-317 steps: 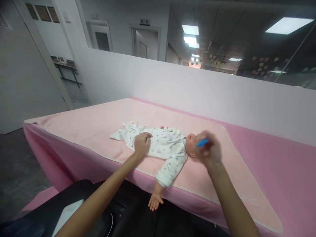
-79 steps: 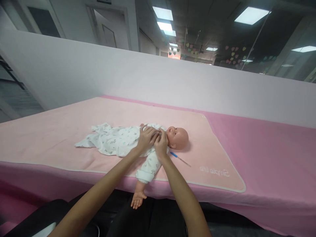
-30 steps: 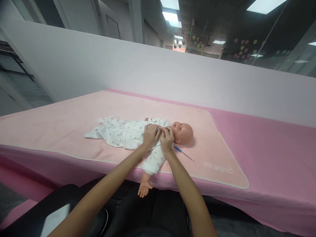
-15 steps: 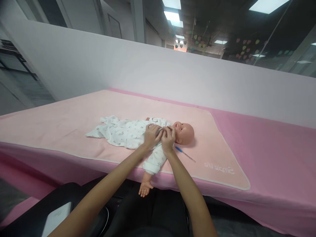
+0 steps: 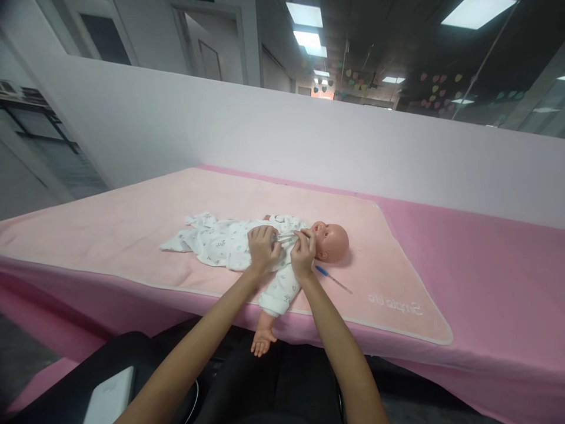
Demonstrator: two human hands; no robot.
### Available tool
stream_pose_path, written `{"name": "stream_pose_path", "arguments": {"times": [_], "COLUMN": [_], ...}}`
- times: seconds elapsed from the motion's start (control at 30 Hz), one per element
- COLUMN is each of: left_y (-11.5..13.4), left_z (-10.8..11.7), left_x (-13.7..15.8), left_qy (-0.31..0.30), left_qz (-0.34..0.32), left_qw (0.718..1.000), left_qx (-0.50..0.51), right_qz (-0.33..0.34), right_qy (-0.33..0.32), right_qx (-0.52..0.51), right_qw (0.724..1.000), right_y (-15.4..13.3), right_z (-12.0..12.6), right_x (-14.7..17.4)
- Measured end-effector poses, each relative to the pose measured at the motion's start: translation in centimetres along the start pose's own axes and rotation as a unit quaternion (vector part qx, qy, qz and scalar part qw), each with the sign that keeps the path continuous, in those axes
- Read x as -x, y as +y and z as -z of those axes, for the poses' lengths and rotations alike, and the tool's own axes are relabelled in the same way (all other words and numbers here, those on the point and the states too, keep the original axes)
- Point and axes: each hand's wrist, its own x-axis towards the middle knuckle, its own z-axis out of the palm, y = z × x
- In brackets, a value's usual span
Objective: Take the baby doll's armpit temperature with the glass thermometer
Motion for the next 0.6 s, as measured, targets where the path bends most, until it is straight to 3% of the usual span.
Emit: {"name": "stream_pose_path", "arguments": {"times": [0.1,0.27,0.37,0.6], "left_y": [-0.3,-0.3,-0.3,-0.6], "left_z": [0.1,0.1,0.0,-0.1], "left_x": [0.3,0.5,0.5,0.6], "left_qy": [-0.002,-0.029,-0.025,-0.013], "left_qz": [0.007,-0.046,-0.048,-0.029], "left_qw": [1.000,0.998,0.998,0.999], "left_qx": [0.001,0.020,0.026,0.040], "right_qz": [0.041,0.131,0.127,0.098], "right_qy": [-0.034,-0.118,-0.180,-0.210], "right_qx": [0.015,0.030,0.033,0.063], "right_qw": [0.998,0.984,0.975,0.971], "right_y": [0.1,-0.7,-1.2,-1.1], "right_z": [0.2,0.5,0.7,0.3], "right_x": [0.2,-0.1,-0.3,-0.2]}}
